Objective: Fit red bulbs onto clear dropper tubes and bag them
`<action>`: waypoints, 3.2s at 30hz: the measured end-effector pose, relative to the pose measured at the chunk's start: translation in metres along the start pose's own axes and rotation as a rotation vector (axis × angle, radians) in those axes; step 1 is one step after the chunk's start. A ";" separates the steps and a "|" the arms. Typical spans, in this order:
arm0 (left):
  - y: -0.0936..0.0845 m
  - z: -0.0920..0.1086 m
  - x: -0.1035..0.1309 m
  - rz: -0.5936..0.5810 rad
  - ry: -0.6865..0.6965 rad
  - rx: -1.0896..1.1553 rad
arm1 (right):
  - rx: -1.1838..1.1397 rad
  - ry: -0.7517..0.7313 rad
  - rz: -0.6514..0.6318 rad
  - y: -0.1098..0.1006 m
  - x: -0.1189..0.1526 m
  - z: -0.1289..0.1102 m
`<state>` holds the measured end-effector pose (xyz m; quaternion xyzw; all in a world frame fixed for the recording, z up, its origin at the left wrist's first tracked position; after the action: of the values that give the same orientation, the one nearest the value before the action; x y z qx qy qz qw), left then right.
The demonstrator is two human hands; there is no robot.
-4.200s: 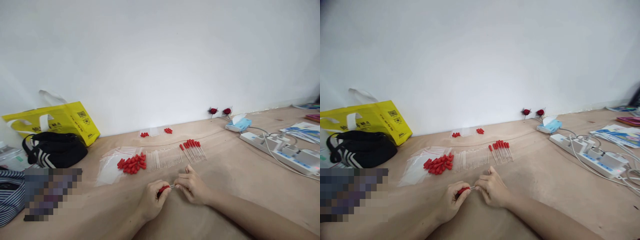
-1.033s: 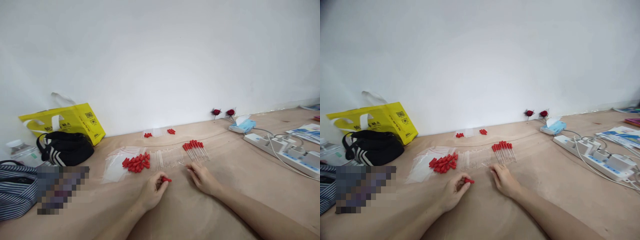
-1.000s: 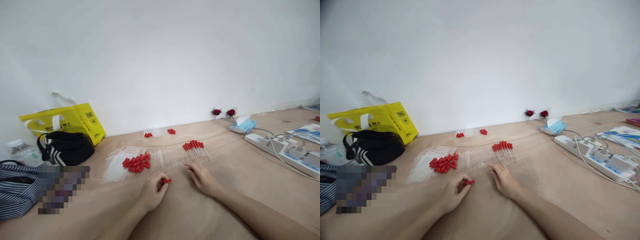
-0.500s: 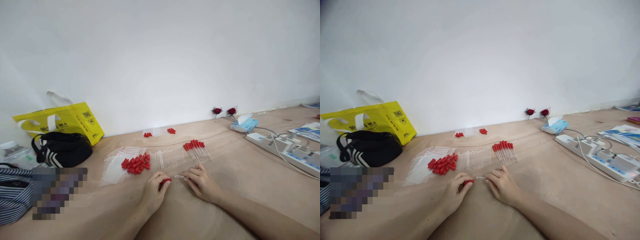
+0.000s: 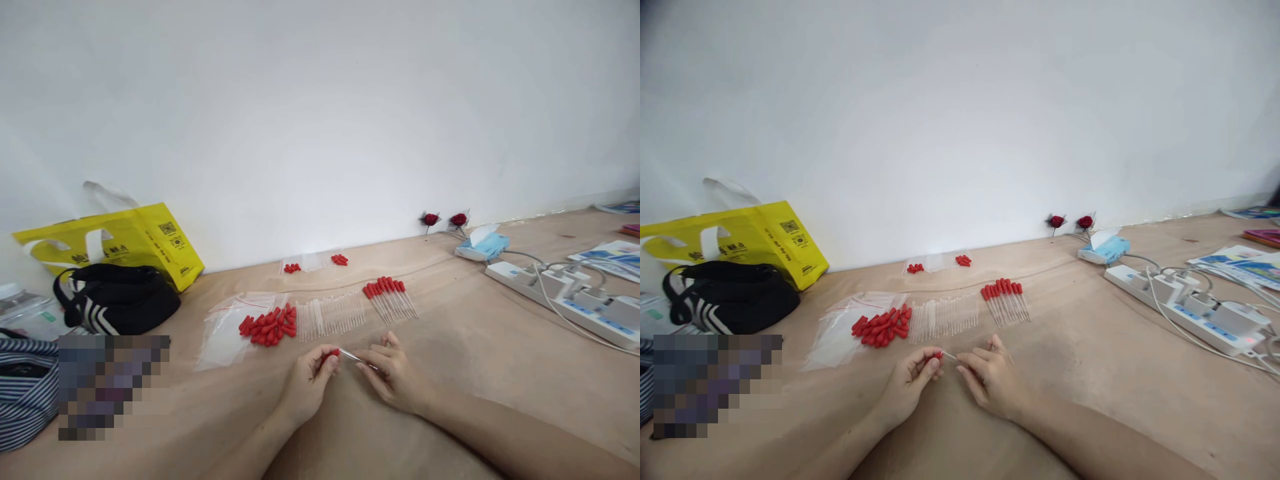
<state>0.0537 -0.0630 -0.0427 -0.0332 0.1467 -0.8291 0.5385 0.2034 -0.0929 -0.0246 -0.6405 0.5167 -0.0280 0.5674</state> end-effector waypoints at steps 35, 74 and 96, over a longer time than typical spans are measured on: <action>0.012 0.027 0.016 -0.088 0.237 -0.589 | 0.014 -0.085 -0.199 0.004 -0.003 -0.004; -0.014 0.010 0.003 0.010 0.167 -0.582 | 0.339 0.914 0.035 -0.014 -0.029 0.123; -0.091 0.031 -0.035 0.399 0.006 -1.333 | 0.366 0.932 -0.212 0.002 -0.065 0.095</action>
<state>-0.0053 -0.0039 0.0159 -0.3269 0.6291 -0.4474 0.5452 0.2310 0.0193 -0.0239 -0.4990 0.6336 -0.4583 0.3736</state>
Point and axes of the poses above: each hand's wrist, its own x-axis away from the middle knuckle, its own y-axis out of the palm, z = x × y, the point moved 5 cm from there along -x, towards the middle knuckle, and after that the axes turned 5 degrees about -z, right-handed, at the moved point
